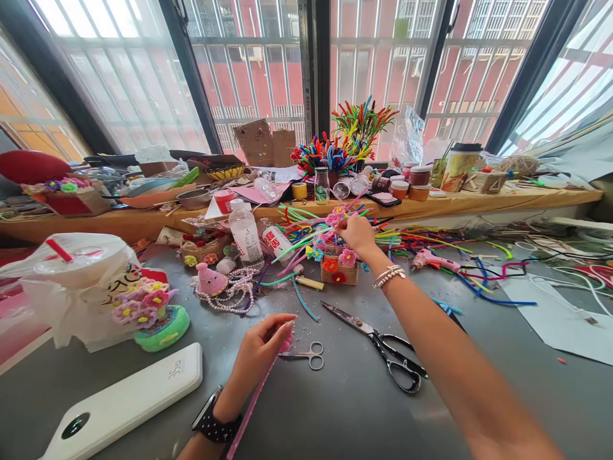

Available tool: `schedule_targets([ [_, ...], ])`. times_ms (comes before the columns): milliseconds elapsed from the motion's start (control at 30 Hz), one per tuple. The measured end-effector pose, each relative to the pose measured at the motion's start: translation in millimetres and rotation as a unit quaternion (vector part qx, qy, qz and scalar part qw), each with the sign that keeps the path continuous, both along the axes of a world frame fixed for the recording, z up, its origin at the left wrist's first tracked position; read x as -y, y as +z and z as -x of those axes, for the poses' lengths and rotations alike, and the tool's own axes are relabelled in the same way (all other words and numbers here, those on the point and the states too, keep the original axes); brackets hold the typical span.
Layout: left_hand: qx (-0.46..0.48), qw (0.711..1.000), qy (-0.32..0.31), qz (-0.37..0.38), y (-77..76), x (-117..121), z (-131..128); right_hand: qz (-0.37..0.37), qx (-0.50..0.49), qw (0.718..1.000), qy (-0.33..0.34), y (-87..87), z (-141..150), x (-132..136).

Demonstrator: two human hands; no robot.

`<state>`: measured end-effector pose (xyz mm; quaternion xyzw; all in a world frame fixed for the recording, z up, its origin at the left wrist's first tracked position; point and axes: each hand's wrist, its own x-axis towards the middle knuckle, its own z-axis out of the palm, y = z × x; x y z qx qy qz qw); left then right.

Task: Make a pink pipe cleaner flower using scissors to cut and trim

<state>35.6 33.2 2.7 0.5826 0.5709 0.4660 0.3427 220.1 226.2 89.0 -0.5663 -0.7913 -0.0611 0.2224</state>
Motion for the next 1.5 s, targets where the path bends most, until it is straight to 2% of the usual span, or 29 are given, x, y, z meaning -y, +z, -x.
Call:
schedule_targets([
  [133,0.005,1.000,0.000,0.012,0.5,1,-1,0.006,0.038,0.998,0.042,3.3,-2,-1],
  [333,0.019,1.000,-0.008,0.013,5.0,1,-1,0.023,0.089,0.989,0.119,-3.5,-2,-8],
  [633,0.019,1.000,-0.010,0.005,-6.0,-1,-1,0.012,0.102,0.989,0.111,-3.8,-6,-14],
  [933,0.029,0.999,-0.004,0.014,-4.1,-1,-2,0.045,0.129,0.985,0.110,-11.3,0,-13],
  [1133,0.069,0.997,0.009,0.028,-4.6,-3,1,0.021,0.105,0.990,0.087,2.0,-7,-5],
  [1267,0.085,0.996,0.010,0.023,-4.4,-4,1,-0.042,0.038,0.997,0.056,9.2,-12,28],
  [1333,0.088,0.996,0.015,0.020,-3.6,-3,1,-0.072,-0.107,0.987,0.092,0.4,-8,58],
  [1400,0.090,0.996,0.021,0.020,-2.1,-2,0,0.002,-0.206,0.967,0.152,-18.1,2,93],
  [1500,0.091,0.995,0.030,0.014,1.3,0,0,0.158,-0.283,0.922,0.211,-53.3,19,135],
])
